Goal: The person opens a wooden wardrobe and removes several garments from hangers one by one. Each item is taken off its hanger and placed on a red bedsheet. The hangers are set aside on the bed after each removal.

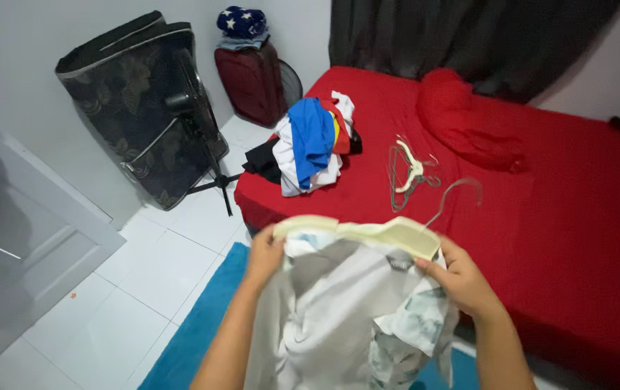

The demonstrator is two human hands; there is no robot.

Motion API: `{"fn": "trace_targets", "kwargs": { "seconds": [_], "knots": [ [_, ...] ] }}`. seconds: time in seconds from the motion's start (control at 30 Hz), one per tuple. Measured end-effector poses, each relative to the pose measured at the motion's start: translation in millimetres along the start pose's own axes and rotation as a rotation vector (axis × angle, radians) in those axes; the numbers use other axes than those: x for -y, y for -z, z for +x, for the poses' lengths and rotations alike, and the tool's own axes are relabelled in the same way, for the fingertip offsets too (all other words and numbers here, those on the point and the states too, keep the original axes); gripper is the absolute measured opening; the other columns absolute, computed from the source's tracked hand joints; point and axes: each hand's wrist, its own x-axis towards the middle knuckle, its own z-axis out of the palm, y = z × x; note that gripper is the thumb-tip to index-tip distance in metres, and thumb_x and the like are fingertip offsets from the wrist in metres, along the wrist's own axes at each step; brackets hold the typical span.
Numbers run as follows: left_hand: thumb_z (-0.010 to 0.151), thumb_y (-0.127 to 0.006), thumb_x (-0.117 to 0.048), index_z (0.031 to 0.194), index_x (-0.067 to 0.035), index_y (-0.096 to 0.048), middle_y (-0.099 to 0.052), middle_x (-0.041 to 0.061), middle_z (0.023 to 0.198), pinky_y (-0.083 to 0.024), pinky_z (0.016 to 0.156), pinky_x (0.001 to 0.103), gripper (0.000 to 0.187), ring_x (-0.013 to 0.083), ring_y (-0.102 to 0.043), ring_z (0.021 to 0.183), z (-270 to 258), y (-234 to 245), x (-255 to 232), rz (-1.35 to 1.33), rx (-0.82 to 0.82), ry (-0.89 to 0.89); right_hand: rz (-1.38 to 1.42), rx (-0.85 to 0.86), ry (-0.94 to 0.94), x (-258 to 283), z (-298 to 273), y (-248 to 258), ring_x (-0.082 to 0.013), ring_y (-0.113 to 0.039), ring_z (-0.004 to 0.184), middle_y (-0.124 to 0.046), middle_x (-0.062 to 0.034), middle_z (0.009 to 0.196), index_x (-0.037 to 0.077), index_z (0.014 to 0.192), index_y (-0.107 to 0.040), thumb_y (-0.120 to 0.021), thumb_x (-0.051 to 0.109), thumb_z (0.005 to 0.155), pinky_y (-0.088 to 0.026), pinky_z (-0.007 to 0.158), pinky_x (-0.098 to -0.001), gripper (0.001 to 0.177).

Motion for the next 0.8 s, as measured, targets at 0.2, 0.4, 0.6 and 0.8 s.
{"fn": "trace_targets", "kwargs": {
  "seconds": [0.2,0.4,0.6,0.8],
  "knots": [
    [0.067,-0.082,-0.004,0.156,-0.014,-0.030,-0.048,0.001,0.147,-0.042,0.110,0.032,0.103,0.0151,-0.050,0.131,-5.9,-128.4,4.3,-0.262,0.634,0.136,0.243,-0.102,0.160,-9.0,119.4,6.2,-0.0044,-0.057,0.085,-0.065,0.0042,0.102,0.007,0.132,-0.059,-0.068,0.009,0.092,-0.048,0.076,-0.0221,0.041],
    [0.073,-0.088,-0.012,0.137,-0.005,-0.061,-0.071,0.008,0.127,-0.053,0.104,0.038,0.069,0.0182,-0.065,0.117,-9.3,-204.9,20.4,-0.406,0.690,0.082,0.244,-0.117,0.106,-23.3,223.3,-42.7,-0.0064,-0.057,0.072,-0.067,0.0032,0.089,0.002,0.118,-0.069,-0.068,0.011,0.097,-0.047,0.067,-0.0245,0.023],
    [0.077,-0.085,-0.016,0.122,-0.005,-0.070,-0.076,0.001,0.111,-0.056,0.093,0.031,0.048,0.0112,-0.069,0.102,68.0,-187.9,82.5,-0.398,0.534,0.290,0.421,-0.186,0.179,1.3,330.8,-34.0,-0.0111,-0.065,0.072,-0.068,-0.0014,0.089,0.005,0.113,-0.065,-0.063,0.013,0.102,-0.054,0.065,-0.0293,0.014],
    [0.076,-0.082,-0.021,0.124,0.001,-0.069,-0.076,0.008,0.106,-0.057,0.083,0.034,0.054,0.0161,-0.071,0.090,194.1,-77.9,92.3,-0.573,0.563,0.411,0.646,-0.385,0.218,3.0,420.5,54.9,-0.0245,-0.071,0.084,-0.071,-0.0106,0.096,0.009,0.115,-0.062,-0.059,0.023,0.104,-0.062,0.076,-0.0421,0.018]
  ]
}}
